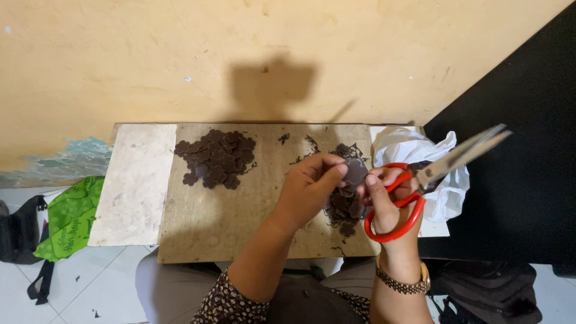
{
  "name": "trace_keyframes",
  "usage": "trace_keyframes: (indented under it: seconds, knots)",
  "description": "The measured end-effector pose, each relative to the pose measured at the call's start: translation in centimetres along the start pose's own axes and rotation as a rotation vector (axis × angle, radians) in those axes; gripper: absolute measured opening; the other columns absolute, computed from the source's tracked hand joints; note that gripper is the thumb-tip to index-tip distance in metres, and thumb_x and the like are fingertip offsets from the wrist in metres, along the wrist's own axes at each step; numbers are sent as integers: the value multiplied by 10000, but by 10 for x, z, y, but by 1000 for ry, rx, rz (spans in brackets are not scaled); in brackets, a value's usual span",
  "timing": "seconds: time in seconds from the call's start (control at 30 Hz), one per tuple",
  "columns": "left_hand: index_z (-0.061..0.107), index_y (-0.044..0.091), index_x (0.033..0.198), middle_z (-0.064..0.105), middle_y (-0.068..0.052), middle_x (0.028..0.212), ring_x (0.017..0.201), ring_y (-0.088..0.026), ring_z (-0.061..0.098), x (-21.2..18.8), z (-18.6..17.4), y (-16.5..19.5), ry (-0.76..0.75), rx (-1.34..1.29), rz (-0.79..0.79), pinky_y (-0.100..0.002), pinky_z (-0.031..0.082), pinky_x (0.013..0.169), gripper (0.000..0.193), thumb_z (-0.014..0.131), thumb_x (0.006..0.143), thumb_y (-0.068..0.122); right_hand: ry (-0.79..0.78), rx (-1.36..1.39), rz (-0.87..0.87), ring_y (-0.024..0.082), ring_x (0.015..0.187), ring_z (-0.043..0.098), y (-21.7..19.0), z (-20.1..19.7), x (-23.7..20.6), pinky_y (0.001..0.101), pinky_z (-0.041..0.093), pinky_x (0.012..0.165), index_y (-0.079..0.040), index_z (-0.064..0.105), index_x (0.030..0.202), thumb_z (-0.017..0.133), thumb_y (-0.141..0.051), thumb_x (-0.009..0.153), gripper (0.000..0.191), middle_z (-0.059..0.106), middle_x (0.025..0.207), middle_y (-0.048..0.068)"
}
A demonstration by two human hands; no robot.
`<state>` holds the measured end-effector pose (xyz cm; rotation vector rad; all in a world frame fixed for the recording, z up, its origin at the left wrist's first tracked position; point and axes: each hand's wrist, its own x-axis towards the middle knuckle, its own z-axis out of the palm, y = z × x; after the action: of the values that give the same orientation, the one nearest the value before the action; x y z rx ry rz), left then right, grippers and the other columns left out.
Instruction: The person sits on the floor and uses red-handled scissors to cut dark brown material into small flower-like shapes. The finished shapes are placed in a pile on the left side of the table, while trimmings accumulate on the right.
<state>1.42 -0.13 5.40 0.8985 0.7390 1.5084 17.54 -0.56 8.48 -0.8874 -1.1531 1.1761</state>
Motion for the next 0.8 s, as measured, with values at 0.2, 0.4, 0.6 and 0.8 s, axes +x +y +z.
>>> trace_keyframes:
  seconds: [0.2, 0.4, 0.6, 0.8]
  knots:
    - [653, 42, 1037, 720, -55, 920, 828, -126, 701, 9, -5, 7, 155, -39, -41, -251, 514, 677, 131, 713, 935, 98, -217, -271, 141, 113, 765, 521, 15, 4, -5, 258, 426, 684, -66, 550, 951, 643, -41, 965, 98, 558, 859, 24]
    - [660, 24, 998, 717, -54, 927, 864, -122, 682, 9, -2, 11, 208, -226, 10, -253, 556, 810, 127, 749, 919, 68, -441, -319, 285, 93, 714, 508, 20, 12, -16, 266, 434, 640, -66, 554, 944, 660, -127, 961, 124, 545, 777, -18]
    - [625, 41, 948, 694, -58, 885, 790, -99, 649, 8, 4, 11, 206, -298, 60, -240, 538, 745, 129, 749, 916, 23, -531, -420, 302, 95, 692, 484, 24, 13, -18, 258, 430, 612, -73, 580, 1028, 648, -244, 962, 196, 532, 767, -16]
    - [603, 80, 905, 659, -19, 817, 675, -63, 587, 3, 9, 14, 217, -249, -69, -227, 470, 582, 133, 715, 875, 13, -593, -231, 177, 115, 720, 490, 31, 6, -17, 267, 439, 657, -39, 585, 1091, 548, -422, 1029, 390, 532, 810, -4]
